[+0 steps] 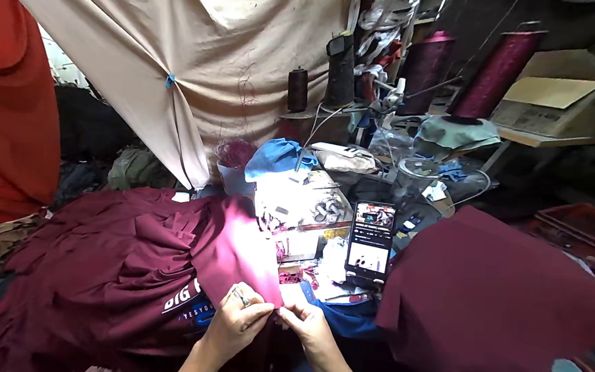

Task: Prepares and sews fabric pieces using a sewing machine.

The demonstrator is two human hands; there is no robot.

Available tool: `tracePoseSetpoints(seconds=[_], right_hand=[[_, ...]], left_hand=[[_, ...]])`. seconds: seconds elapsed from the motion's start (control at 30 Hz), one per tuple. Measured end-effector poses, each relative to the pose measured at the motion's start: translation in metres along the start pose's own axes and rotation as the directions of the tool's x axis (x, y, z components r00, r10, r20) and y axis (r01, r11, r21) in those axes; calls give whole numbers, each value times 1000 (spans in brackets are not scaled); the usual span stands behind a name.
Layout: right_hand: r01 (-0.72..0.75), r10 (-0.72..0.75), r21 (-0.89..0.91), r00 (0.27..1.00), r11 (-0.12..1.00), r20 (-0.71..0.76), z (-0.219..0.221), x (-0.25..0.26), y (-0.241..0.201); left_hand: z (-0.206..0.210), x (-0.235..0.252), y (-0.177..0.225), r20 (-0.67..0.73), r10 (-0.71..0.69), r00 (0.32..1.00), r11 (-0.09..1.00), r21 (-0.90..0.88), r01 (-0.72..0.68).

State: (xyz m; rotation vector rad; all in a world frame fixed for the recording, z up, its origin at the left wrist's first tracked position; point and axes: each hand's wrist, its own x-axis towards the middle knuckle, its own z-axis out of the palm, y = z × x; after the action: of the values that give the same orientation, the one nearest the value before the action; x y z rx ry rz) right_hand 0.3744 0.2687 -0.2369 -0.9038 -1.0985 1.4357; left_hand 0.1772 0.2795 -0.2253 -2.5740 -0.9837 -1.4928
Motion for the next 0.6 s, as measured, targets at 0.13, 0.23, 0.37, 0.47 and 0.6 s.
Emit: tracePoseSetpoints(seconds=[0.13,0.23,0.37,0.47,0.6], right_hand=[[10,-10,12,1000,1000,-15,1,-1,2],[8,-8,-11,1000,1000,-22,2,-2,0],[23,-23,-3,1000,1000,-4,0,-3,3],[49,-49,-3,999,999,-19,2,-1,2],[79,-81,-35,996,996,-48,7,2,-5]], left_hand=[[-9,11,17,79,-6,997,1000,2,6],[-23,40,53,141,-171,975,985,2,172],[-6,8,18,82,-10,997,1000,10,9],[4,-7,1,23,91,996,996,19,-92],[13,-10,0,-58,112,992,982,160,-102]])
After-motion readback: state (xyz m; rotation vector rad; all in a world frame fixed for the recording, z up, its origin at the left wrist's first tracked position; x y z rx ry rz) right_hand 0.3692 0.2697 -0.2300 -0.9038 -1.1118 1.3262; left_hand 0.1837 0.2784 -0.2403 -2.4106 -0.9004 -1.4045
